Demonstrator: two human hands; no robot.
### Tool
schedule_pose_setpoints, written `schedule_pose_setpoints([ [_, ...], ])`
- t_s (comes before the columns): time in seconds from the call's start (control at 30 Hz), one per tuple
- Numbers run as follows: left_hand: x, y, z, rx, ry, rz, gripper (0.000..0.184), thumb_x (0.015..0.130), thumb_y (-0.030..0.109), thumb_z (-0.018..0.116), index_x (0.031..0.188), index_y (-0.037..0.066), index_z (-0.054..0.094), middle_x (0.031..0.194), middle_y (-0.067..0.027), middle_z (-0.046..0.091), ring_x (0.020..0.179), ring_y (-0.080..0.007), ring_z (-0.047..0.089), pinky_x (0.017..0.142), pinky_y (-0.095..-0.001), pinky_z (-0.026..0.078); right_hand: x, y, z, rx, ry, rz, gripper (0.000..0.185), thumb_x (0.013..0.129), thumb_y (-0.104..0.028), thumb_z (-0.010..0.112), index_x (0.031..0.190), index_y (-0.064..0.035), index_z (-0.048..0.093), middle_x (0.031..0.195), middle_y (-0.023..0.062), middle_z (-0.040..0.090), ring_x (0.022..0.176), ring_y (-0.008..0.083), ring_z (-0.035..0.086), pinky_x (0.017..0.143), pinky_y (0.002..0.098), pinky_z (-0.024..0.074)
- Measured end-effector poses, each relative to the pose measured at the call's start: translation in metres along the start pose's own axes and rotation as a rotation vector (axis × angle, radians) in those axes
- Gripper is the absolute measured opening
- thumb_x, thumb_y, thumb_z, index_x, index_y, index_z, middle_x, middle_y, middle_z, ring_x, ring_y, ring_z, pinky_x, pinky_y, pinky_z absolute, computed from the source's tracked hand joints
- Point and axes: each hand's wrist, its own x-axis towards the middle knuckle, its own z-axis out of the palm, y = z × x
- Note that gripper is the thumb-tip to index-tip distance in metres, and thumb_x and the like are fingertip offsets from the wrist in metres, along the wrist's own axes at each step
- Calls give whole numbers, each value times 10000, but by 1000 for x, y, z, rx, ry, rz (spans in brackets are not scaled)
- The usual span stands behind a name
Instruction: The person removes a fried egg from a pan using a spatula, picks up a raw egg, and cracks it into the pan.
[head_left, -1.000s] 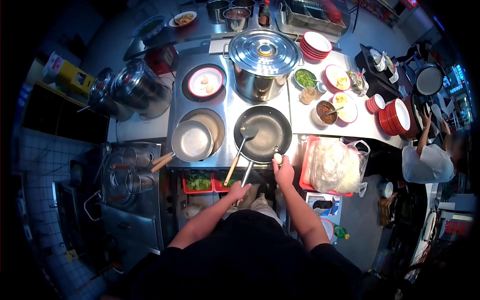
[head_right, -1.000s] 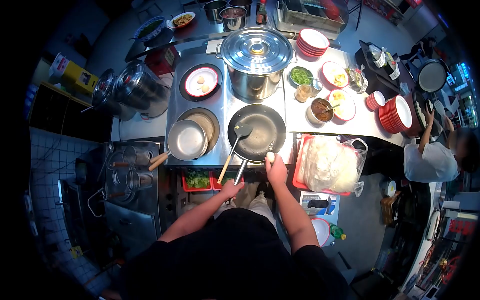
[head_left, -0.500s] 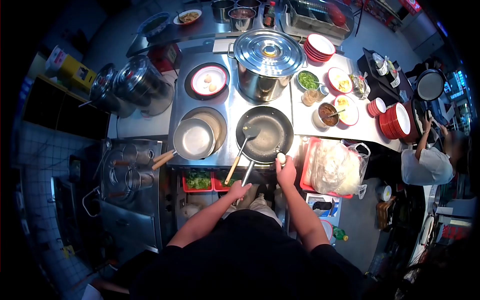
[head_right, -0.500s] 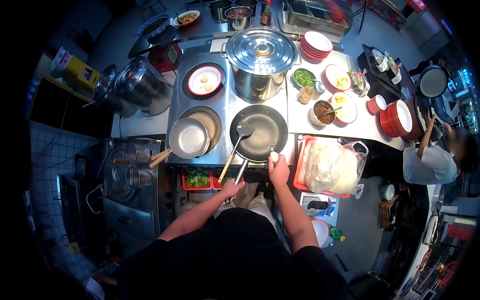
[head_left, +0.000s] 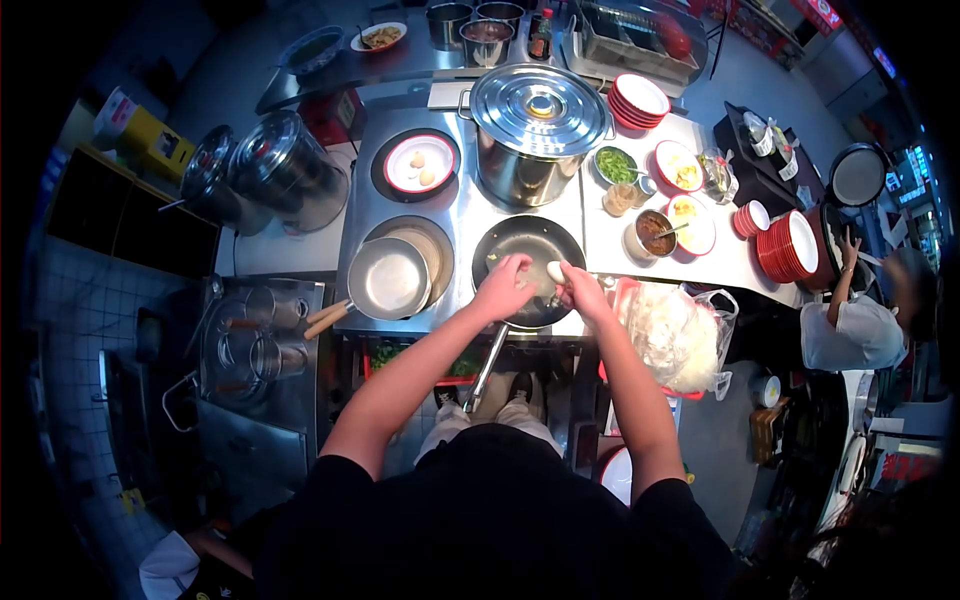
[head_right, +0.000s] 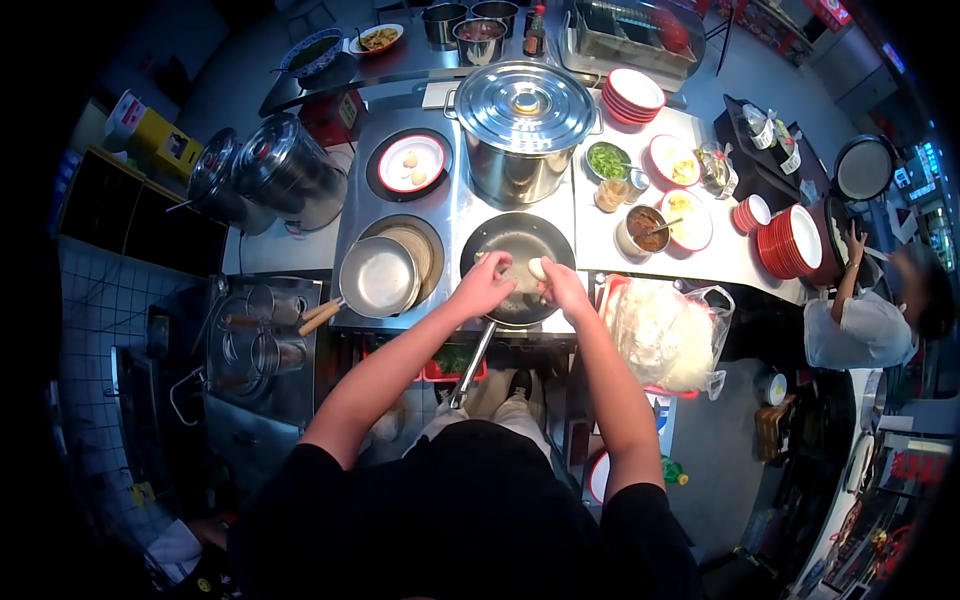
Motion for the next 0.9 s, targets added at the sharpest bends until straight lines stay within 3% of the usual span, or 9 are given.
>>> schedule_pose_setpoints([
  [0.07,28,-8,8,4,-29,121,376,890,225,629,1194,19,547,1052,-131,621,846,-208,593,821,-328,493,0,-8,-1,-48,-55,-2,390,998,-446,530,987,-65,615,667,-3,585,499,56,445,462,217,335],
  [0.17,51,-5,13,-96,-360,-38,393,924,234,562,1258,34,509,1097,-171,616,937,-269,612,884,-359,479,3,-14,-7,-142,-71,11,434,1007,-469,497,969,-65,649,663,-9,598,503,63,483,463,217,354],
  [0.3,54,-8,27,26,-400,59,419,957,262,477,1315,47,435,1188,-241,601,1135,-375,581,961,-420,443,7,-23,-14,-337,-73,5,481,1005,-479,488,1035,-28,650,680,22,626,510,98,535,489,239,424],
  [0.4,61,-18,37,-43,-399,3,412,969,266,459,1310,38,428,1193,-241,596,1137,-361,582,970,-406,435,7,-30,-15,-302,-110,59,469,1007,-448,474,1062,-10,634,677,31,622,540,117,568,503,253,444],
  [0.43,63,-18,37,-52,-390,-3,411,973,269,454,1309,34,427,1197,-241,593,1140,-359,580,973,-404,433,10,-32,-21,-309,-193,52,431,1004,-387,453,1163,-4,572,768,65,650,559,133,594,526,258,467],
  [0.53,69,-20,37,-67,-389,-21,410,983,277,439,1307,25,425,1206,-240,588,1150,-351,575,983,-397,423,12,-27,-23,-472,-157,-48,425,996,-340,429,1263,-14,482,915,102,661,612,148,618,569,283,501],
  [0.63,71,-27,41,-84,-401,-38,415,992,291,431,1301,14,428,1214,-234,584,1162,-334,567,995,-389,411,13,-27,-23,-664,-156,-138,439,998,-329,411,1310,-20,409,1064,189,650,802,273,678,715,377,535],
  [0.73,71,-34,46,-124,-341,-46,421,997,307,435,1285,0,438,1212,-238,581,1160,-324,568,987,-389,415,22,-19,-27,-870,-125,-319,447,1010,-337,396,1317,-11,387,1134,274,621,1035,413,631,876,463,489],
  [0.9,75,-50,54,-93,-364,-109,414,1008,321,413,1278,11,458,1226,-220,576,1179,-300,556,1005,-382,402,26,-11,-26,-914,-99,-406,447,1029,-327,372,1336,-2,353,1177,332,584,1135,481,558,957,500,433],
])
